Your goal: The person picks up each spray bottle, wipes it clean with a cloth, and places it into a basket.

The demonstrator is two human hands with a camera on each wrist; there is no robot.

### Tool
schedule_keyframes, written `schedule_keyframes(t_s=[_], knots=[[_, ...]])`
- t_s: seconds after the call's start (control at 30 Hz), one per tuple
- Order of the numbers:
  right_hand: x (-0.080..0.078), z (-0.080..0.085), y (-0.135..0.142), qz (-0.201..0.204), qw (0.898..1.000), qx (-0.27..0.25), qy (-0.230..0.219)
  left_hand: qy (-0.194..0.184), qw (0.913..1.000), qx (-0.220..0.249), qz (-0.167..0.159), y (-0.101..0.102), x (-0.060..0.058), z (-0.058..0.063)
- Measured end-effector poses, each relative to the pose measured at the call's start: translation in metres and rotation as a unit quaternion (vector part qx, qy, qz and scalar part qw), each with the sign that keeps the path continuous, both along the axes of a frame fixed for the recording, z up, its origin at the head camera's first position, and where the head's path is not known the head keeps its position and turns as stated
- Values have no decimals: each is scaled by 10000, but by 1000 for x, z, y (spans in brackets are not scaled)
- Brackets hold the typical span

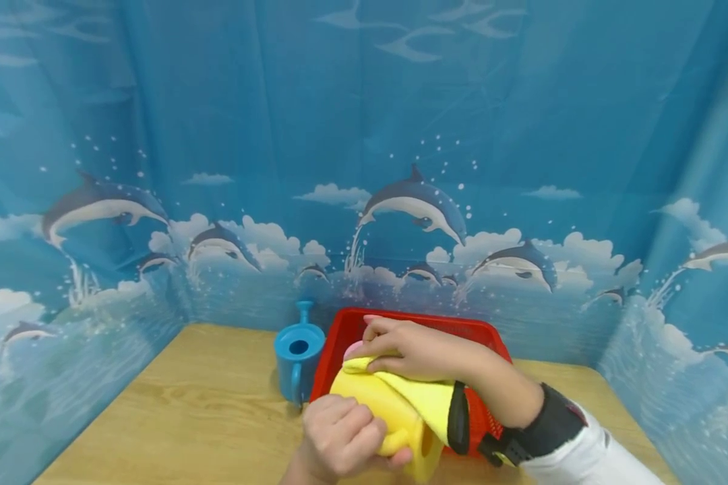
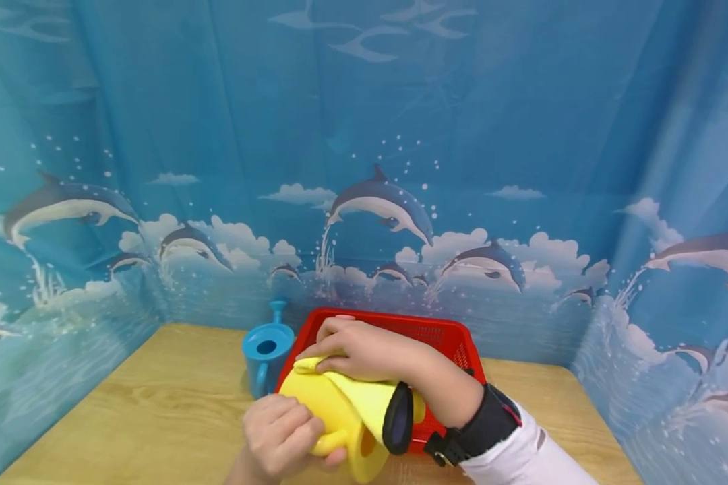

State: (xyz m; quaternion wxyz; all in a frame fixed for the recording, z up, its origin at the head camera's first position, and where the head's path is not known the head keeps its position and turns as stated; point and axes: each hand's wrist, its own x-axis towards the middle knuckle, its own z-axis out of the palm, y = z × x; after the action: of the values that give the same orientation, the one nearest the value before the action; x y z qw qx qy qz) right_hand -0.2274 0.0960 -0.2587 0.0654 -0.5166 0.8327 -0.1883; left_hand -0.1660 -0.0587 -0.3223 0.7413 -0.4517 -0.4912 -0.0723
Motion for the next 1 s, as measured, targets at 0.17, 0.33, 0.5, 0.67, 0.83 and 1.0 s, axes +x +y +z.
schedule_keyframes(t_s=[0.17,0.33,0.5,0.67,0.83,1.0], knots=[[-4,-4,-14,279,9996,81,20,89,9998,89,-162,1,3,0],[-4,-3,-18,309,9992,76,223,169,9995,88,-253,1,2,3],[-1,0,-10,48,9998,149,-89,282,9987,92,-424,1,-2,5],[0,-3,3,-48,9998,82,-195,320,9987,128,-377,-4,-5,1],[7,-2,19,-85,9997,-99,-210,381,9988,80,-289,-8,-6,4],[20,-2,39,-88,9993,-360,-34,381,9990,62,-220,-10,-5,4]])
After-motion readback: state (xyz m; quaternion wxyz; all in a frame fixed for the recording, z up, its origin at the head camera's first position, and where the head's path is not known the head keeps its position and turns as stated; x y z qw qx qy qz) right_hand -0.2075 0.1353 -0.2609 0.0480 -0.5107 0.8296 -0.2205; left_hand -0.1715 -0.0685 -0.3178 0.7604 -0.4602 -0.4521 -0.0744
